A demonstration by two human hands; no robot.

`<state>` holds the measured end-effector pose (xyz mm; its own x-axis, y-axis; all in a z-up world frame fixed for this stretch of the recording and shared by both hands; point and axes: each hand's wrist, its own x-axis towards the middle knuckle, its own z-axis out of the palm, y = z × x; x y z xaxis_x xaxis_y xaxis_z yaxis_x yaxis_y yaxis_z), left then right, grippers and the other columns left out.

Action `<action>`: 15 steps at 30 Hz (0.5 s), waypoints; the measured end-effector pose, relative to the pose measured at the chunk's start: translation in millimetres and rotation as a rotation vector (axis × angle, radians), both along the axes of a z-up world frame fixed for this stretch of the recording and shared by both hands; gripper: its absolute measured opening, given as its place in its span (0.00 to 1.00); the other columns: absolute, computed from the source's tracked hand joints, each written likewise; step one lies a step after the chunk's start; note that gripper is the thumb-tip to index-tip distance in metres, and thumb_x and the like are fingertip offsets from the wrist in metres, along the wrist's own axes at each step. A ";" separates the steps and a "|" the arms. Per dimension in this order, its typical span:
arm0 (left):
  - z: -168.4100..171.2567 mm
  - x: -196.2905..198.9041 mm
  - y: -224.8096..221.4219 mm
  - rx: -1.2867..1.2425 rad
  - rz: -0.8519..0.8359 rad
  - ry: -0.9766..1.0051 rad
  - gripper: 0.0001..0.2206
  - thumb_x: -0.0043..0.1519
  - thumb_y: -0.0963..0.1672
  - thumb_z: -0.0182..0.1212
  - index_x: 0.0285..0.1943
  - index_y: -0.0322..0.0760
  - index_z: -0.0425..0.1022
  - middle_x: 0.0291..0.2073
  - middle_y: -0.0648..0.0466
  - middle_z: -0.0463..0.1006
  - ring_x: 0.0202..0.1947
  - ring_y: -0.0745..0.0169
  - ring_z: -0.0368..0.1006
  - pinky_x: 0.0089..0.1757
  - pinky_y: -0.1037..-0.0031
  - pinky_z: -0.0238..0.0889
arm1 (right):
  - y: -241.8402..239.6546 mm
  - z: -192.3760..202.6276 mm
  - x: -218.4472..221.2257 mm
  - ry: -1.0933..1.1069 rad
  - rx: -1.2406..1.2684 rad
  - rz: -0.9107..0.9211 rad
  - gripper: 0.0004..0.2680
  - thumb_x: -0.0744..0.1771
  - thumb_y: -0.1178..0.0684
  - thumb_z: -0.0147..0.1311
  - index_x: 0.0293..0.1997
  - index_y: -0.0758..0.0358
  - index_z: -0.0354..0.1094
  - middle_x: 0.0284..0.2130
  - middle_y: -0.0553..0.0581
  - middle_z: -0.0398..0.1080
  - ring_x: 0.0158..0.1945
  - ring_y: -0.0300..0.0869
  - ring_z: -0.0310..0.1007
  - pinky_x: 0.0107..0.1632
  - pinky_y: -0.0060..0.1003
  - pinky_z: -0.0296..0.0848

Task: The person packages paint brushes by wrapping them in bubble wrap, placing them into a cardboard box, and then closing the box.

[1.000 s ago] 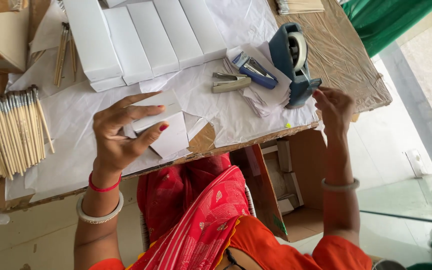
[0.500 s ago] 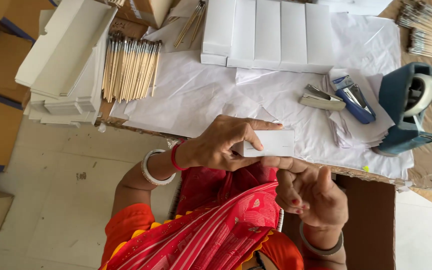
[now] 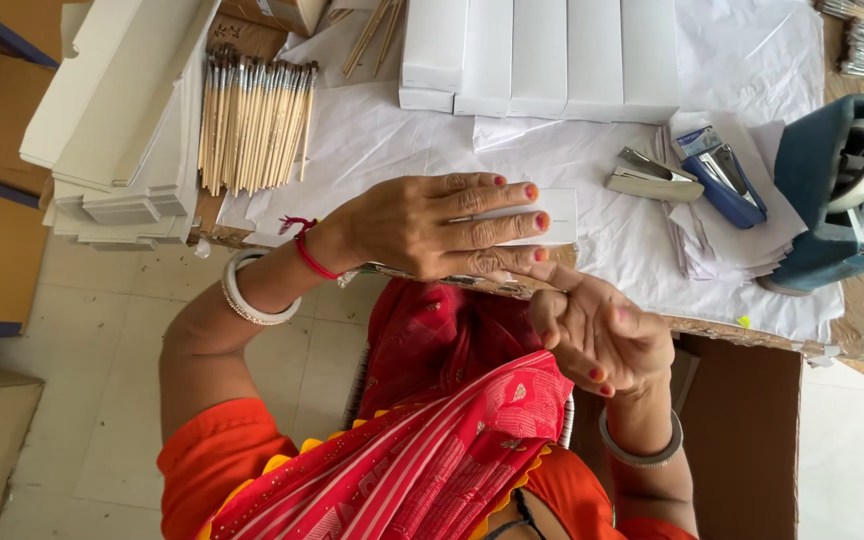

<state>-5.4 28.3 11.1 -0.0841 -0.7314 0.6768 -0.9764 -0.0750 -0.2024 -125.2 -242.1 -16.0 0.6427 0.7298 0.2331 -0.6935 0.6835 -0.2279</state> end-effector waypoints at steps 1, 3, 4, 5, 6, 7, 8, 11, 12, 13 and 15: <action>-1.4 6.6 3.0 0.054 -0.016 -0.020 0.22 0.71 0.47 0.70 0.73 0.43 0.72 0.75 0.56 0.62 0.75 0.52 0.60 0.72 0.62 0.59 | 5.0 3.9 -0.2 -0.053 -0.071 -0.038 0.31 0.70 0.54 0.55 0.77 0.77 0.35 0.46 0.72 0.67 0.32 0.42 0.75 0.28 0.29 0.76; -6.9 -0.4 1.0 -0.029 -0.051 0.125 0.26 0.68 0.50 0.70 0.74 0.44 0.69 0.76 0.55 0.57 0.76 0.51 0.55 0.73 0.59 0.55 | -8.6 -7.1 -13.6 -0.105 -0.257 -0.144 0.29 0.71 0.54 0.55 0.77 0.77 0.39 0.45 0.71 0.68 0.31 0.41 0.74 0.28 0.28 0.75; -8.5 -2.2 0.5 -0.109 -0.096 0.256 0.29 0.65 0.52 0.71 0.74 0.46 0.66 0.78 0.54 0.51 0.77 0.50 0.50 0.74 0.57 0.51 | -14.8 -12.5 -18.8 -0.171 -0.438 -0.259 0.28 0.71 0.54 0.55 0.77 0.78 0.42 0.45 0.71 0.69 0.30 0.40 0.74 0.28 0.27 0.73; -20.5 -5.1 -2.2 -0.111 -0.090 0.259 0.29 0.65 0.52 0.71 0.74 0.46 0.66 0.78 0.54 0.51 0.77 0.50 0.50 0.74 0.57 0.51 | -30.1 -15.6 -28.6 -0.170 -0.438 -0.253 0.28 0.71 0.54 0.55 0.77 0.78 0.42 0.45 0.71 0.69 0.30 0.40 0.74 0.28 0.27 0.73; -31.0 -4.8 -5.8 -0.255 -0.100 0.413 0.34 0.63 0.53 0.71 0.76 0.51 0.58 0.79 0.52 0.46 0.77 0.49 0.46 0.73 0.56 0.49 | -45.6 -18.3 -36.7 -0.222 -0.552 -0.439 0.23 0.72 0.55 0.54 0.74 0.78 0.49 0.43 0.68 0.71 0.31 0.40 0.73 0.29 0.29 0.74; -41.3 -4.4 -9.5 -0.402 -0.112 0.565 0.39 0.61 0.54 0.71 0.79 0.56 0.50 0.80 0.50 0.40 0.77 0.47 0.41 0.73 0.56 0.46 | -61.2 -20.9 -44.7 -0.274 -0.662 -0.627 0.19 0.73 0.57 0.52 0.71 0.79 0.56 0.42 0.66 0.72 0.31 0.40 0.73 0.30 0.32 0.75; -64.4 -4.4 -10.2 -0.405 -0.113 0.564 0.39 0.61 0.54 0.71 0.79 0.56 0.50 0.80 0.50 0.40 0.77 0.47 0.41 0.73 0.56 0.46 | -77.6 -18.8 -53.0 -0.275 -0.664 -0.628 0.19 0.73 0.57 0.52 0.71 0.79 0.56 0.42 0.66 0.72 0.31 0.40 0.73 0.30 0.32 0.75; -110.7 -10.3 -13.7 -0.380 -0.023 0.858 0.46 0.66 0.51 0.68 0.84 0.56 0.32 0.81 0.41 0.39 0.74 0.42 0.51 0.69 0.61 0.57 | -128.7 -8.6 -71.3 -0.317 -0.833 -0.986 0.10 0.75 0.60 0.49 0.63 0.78 0.65 0.39 0.65 0.74 0.30 0.39 0.73 0.33 0.31 0.76; -107.0 -9.3 -13.6 -0.251 0.066 0.840 0.43 0.65 0.50 0.68 0.83 0.54 0.37 0.77 0.41 0.49 0.67 0.44 0.61 0.63 0.63 0.64 | -143.2 -4.4 -73.0 -0.361 -1.164 -1.197 0.08 0.76 0.60 0.48 0.60 0.74 0.66 0.41 0.63 0.74 0.34 0.40 0.74 0.39 0.31 0.76; -103.2 -7.9 -14.3 -0.122 0.154 0.817 0.41 0.64 0.49 0.69 0.82 0.53 0.42 0.73 0.41 0.58 0.60 0.46 0.71 0.57 0.64 0.72 | -158.5 -0.3 -74.8 -0.394 -1.502 -1.401 0.05 0.76 0.60 0.48 0.58 0.71 0.67 0.42 0.61 0.73 0.38 0.41 0.74 0.45 0.32 0.76; -94.0 -10.5 -18.6 -0.045 0.219 0.700 0.35 0.62 0.49 0.71 0.76 0.52 0.54 0.66 0.45 0.67 0.52 0.49 0.75 0.52 0.64 0.74 | -203.5 -13.7 -62.5 -0.596 -2.042 -1.520 0.05 0.77 0.62 0.50 0.58 0.70 0.69 0.45 0.63 0.75 0.44 0.46 0.75 0.49 0.38 0.75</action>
